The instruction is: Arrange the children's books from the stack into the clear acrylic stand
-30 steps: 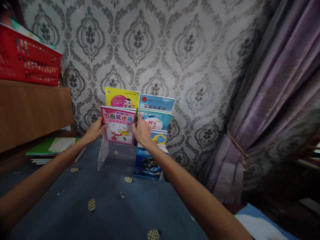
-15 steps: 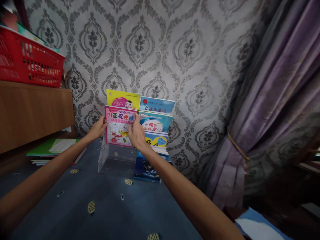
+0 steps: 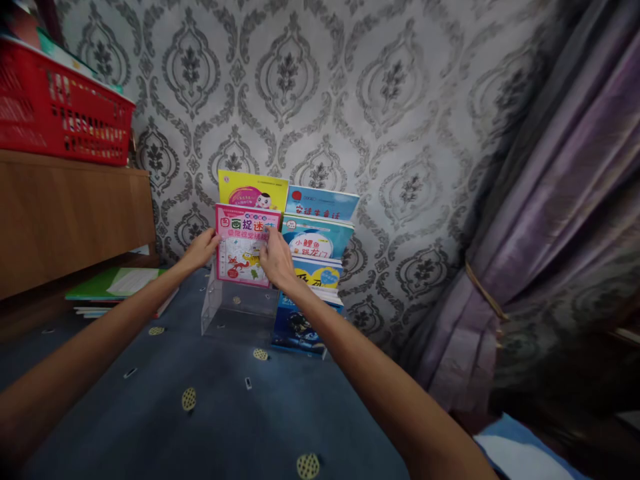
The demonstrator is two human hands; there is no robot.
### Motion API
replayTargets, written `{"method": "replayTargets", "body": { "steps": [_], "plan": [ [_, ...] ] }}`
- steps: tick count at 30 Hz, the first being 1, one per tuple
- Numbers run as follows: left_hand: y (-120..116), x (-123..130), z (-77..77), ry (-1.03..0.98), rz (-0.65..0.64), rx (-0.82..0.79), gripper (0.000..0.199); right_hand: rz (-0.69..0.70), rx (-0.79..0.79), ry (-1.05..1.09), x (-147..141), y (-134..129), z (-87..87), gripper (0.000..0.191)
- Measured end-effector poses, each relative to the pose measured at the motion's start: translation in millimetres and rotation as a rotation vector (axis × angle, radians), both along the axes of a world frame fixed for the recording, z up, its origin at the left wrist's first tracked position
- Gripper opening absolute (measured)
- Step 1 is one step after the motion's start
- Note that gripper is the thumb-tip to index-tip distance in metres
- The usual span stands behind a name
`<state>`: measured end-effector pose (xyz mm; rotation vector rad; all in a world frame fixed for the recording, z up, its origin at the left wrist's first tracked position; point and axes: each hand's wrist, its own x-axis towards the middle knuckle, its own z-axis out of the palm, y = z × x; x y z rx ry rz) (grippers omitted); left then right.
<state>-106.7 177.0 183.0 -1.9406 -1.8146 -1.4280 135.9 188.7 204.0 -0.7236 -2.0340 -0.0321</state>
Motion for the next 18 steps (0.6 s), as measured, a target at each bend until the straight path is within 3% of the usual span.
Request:
{"method": "replayTargets", "body": {
  "steps": [6,11,18],
  "plan": [
    [9.7,1.6,-0.6,-0.041,0.021,0.005,0.017,-0.012,0.05,-0.044,0.8,1.9,12.2,0.049],
    [12.3,0.6,-5.5,-0.059,0.004,0.034,0.017,-0.142,0.117,-0.195,-2.1,-7.1,45.3,0.047],
    [10.0,0.0,-10.1,-0.082,-0.033,0.065,0.019,-0.288,0.048,-0.369,-10.8,-10.9,82.7,0.043]
  ]
}}
